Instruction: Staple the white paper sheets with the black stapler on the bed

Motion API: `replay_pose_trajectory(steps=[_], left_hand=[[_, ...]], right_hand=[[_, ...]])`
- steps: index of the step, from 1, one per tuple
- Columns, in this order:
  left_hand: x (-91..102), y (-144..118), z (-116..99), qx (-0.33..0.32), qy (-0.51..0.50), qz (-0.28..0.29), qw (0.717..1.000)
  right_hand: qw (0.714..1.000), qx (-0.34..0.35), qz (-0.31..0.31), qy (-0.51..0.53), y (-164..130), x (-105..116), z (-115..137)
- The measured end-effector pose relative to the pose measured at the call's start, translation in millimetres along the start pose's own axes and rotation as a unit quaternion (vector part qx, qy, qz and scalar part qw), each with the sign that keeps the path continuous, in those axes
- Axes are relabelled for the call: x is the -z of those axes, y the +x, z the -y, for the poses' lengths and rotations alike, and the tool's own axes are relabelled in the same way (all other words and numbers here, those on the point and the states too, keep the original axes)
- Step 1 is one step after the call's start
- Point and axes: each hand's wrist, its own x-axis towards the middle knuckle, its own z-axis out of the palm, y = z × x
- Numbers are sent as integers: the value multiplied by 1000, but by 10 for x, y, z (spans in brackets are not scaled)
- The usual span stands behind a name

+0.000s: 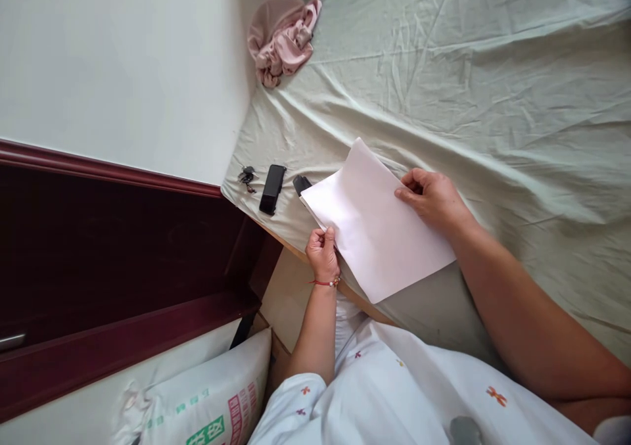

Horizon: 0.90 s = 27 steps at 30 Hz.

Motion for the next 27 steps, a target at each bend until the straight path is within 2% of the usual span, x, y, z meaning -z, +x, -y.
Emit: replay_pose_trajectory(steps=[8, 15, 27], left_hand=[[18, -27, 23, -23, 1, -2, 1000], [-26, -22, -28, -21, -56, -13, 998], [-60, -22, -91, -31, -30, -22, 999]], right_hand=[[998, -15, 11, -61, -8, 37, 24], [997, -27, 9, -78, -19, 51, 41], [998, 20, -10, -52, -13, 47, 21]])
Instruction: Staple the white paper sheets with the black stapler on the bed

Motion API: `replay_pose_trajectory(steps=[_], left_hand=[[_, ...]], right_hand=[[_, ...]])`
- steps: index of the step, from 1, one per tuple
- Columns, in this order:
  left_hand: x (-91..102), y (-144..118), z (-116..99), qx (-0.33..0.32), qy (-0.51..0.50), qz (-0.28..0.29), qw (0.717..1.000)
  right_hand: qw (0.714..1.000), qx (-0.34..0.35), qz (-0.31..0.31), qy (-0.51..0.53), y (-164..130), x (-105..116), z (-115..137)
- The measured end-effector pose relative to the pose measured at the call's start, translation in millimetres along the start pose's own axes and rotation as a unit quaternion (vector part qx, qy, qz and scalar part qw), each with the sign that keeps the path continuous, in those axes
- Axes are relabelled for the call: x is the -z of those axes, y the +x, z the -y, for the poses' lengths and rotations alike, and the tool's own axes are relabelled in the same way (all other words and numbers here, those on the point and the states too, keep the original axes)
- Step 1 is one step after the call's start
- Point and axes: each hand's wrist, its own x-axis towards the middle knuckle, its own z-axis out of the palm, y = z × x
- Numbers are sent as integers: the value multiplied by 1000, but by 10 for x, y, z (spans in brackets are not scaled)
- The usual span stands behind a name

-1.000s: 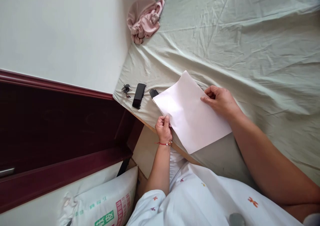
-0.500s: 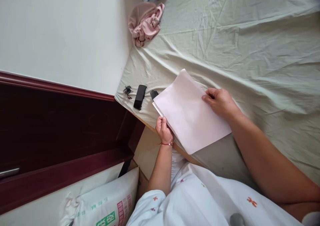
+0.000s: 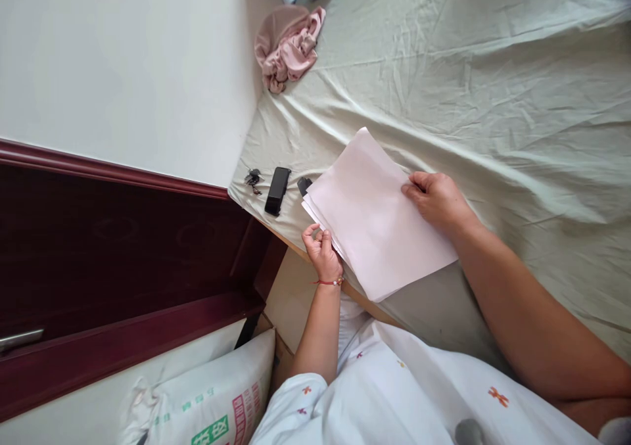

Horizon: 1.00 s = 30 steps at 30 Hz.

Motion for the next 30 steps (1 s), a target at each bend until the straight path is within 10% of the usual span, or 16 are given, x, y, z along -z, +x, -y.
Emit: replay_pose_trajectory(steps=[30], left_hand=[[32, 22, 34, 62, -4, -38, 997]], right_hand=[[1000, -11, 8, 26, -23, -16, 27]])
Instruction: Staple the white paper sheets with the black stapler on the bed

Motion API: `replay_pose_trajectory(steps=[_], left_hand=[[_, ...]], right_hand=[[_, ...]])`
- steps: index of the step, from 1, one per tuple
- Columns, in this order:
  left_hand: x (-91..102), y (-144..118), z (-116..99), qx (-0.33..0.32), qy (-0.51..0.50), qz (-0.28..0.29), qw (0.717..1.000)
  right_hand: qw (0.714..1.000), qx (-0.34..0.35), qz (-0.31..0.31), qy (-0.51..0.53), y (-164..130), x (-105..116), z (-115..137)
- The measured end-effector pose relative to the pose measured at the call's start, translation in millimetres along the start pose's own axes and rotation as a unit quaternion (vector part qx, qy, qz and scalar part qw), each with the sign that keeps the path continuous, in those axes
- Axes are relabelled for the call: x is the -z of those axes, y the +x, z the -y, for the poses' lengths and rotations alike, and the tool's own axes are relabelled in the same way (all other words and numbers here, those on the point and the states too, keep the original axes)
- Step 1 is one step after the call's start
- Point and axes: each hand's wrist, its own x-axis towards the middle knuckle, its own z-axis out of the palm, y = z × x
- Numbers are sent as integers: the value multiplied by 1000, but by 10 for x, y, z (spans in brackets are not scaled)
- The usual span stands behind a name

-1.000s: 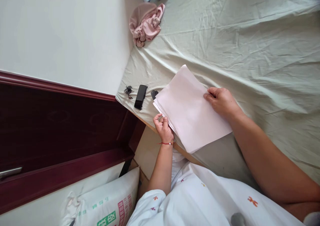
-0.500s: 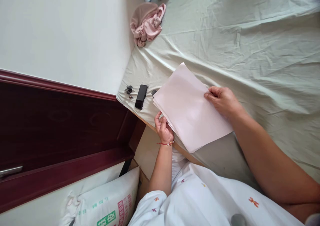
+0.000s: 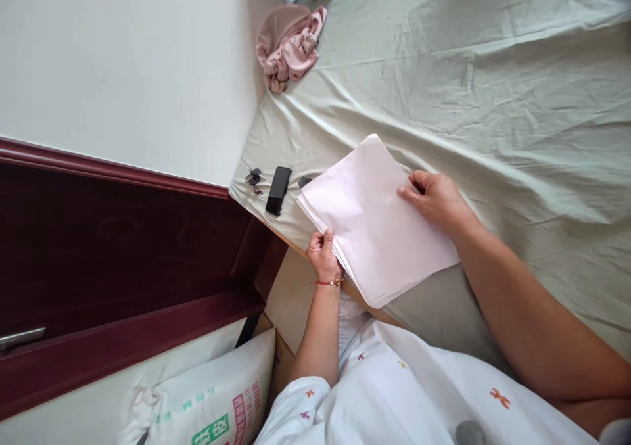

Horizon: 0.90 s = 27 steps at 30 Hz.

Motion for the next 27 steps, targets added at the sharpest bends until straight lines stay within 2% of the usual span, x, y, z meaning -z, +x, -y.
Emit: replay_pose_trajectory(steps=[7, 14, 27], left_hand=[[-12, -11, -31, 2, -7, 5, 1000], [24, 0, -10, -53, 20, -1, 998], [30, 52, 28, -90, 23, 0, 996]], right_hand=[[1000, -2, -3, 0, 29, 1, -29], [1000, -3, 7, -8, 27, -10, -55], [1000, 3, 17, 5, 26, -10, -62]])
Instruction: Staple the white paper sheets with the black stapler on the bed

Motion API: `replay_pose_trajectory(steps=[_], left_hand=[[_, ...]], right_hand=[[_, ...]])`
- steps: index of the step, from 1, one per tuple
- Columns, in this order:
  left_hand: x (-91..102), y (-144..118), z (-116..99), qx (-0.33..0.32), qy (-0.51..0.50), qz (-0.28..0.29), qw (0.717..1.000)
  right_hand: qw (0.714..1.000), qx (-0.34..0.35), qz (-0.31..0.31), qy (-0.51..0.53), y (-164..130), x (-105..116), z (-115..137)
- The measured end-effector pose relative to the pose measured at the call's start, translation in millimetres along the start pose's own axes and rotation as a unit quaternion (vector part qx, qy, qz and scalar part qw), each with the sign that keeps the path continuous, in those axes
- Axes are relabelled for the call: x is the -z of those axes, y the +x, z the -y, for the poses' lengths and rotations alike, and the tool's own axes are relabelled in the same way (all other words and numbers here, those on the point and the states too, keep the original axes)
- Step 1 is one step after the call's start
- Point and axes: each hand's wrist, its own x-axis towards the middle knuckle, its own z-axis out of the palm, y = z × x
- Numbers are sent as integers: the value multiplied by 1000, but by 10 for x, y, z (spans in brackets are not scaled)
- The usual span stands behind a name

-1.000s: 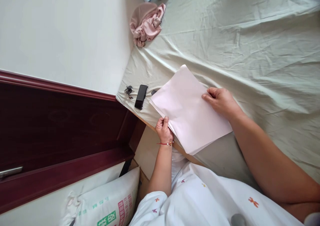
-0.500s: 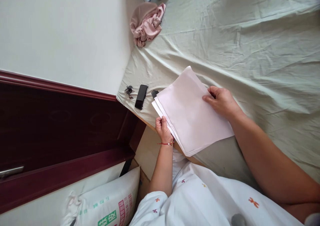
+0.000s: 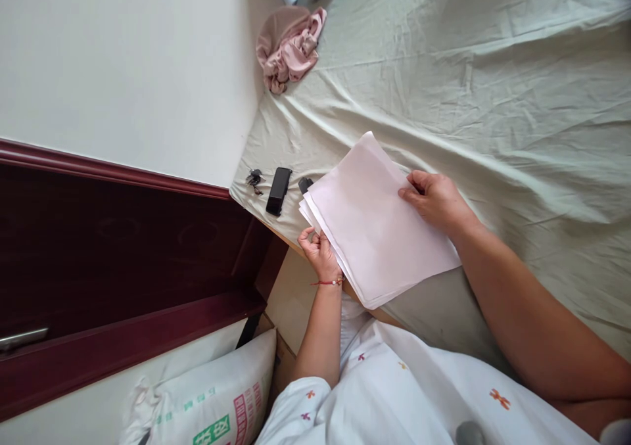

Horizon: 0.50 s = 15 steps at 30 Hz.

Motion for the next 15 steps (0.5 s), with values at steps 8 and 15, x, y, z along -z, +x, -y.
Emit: replay_pose_trajectory(steps=[8, 15], left_hand=[[-29, -52, -59, 32, -23, 1, 999], [-27, -30, -32, 44, -12, -14, 999]], right_hand=[[1000, 5, -1, 6, -10, 8, 17], [1000, 4, -1, 20, 4, -16, -14]])
